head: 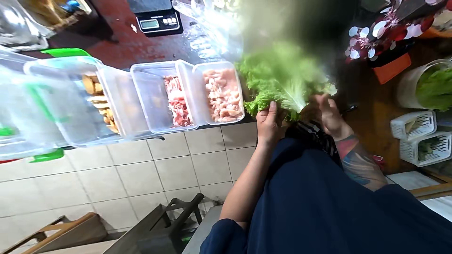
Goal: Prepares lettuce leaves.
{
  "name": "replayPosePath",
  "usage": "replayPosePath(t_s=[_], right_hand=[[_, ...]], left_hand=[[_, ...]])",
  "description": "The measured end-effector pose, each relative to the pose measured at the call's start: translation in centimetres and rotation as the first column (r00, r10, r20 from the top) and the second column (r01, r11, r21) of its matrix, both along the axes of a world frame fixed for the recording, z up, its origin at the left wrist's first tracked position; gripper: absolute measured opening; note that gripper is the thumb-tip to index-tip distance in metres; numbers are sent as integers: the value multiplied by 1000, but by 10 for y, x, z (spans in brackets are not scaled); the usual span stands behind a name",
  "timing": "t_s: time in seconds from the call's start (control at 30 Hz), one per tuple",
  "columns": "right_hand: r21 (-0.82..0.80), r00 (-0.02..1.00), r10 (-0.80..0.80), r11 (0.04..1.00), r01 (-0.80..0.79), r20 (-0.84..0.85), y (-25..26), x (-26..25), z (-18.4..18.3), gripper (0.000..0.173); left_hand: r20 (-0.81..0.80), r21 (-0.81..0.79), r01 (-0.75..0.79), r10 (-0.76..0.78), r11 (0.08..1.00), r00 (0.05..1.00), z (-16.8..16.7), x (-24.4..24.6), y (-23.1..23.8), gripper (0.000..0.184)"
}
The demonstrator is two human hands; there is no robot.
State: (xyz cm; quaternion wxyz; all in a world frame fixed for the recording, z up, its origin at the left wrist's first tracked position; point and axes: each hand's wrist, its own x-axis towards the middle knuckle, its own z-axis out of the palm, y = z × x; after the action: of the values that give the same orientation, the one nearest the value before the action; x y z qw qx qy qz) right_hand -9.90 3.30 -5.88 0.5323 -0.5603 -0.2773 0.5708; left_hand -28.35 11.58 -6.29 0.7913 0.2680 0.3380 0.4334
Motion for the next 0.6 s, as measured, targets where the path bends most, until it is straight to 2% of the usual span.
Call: replayPosePath(t_s=[0.03, 0.13, 0.23, 0.3, 0.37, 0.43, 0.5, 0.6], right_hand=[[16, 999, 33, 999, -32, -26, 2, -4, 3, 67], [-8, 1000, 14, 1000, -15, -19, 16, -18, 17, 33], [-9, 999, -34, 999, 34, -5, 24, -25, 23, 16], [14, 1000, -29, 999, 29, -11, 23, -25, 21, 14], [12, 1000, -10, 1000, 10, -6, 22, -26, 20, 17], [0, 999, 38, 999, -38, -1, 20, -29, 22, 23], [11, 994, 106, 994, -106, 5, 18, -30, 22, 26], [11, 985, 104, 994, -107, 135, 18, -27, 17, 18]], left_hand=[[-29, 53, 21, -19, 998, 999, -2, 0, -1, 18], [-139, 220, 76, -46, 973, 989, -8, 1, -4, 21], [-126, 226, 52, -24, 973, 992, -8, 2, -5, 20], [-68, 169, 28, -17, 985, 998, -5, 2, -6, 21], [-77, 112, 41, -32, 993, 997, -1, 5, -5, 29], [-119, 33, 50, -46, 998, 992, 7, 11, -6, 38], [-189, -47, 25, -33, 999, 981, 13, 17, -6, 39], [-224, -48, -32, 20, 998, 974, 14, 21, -4, 37]])
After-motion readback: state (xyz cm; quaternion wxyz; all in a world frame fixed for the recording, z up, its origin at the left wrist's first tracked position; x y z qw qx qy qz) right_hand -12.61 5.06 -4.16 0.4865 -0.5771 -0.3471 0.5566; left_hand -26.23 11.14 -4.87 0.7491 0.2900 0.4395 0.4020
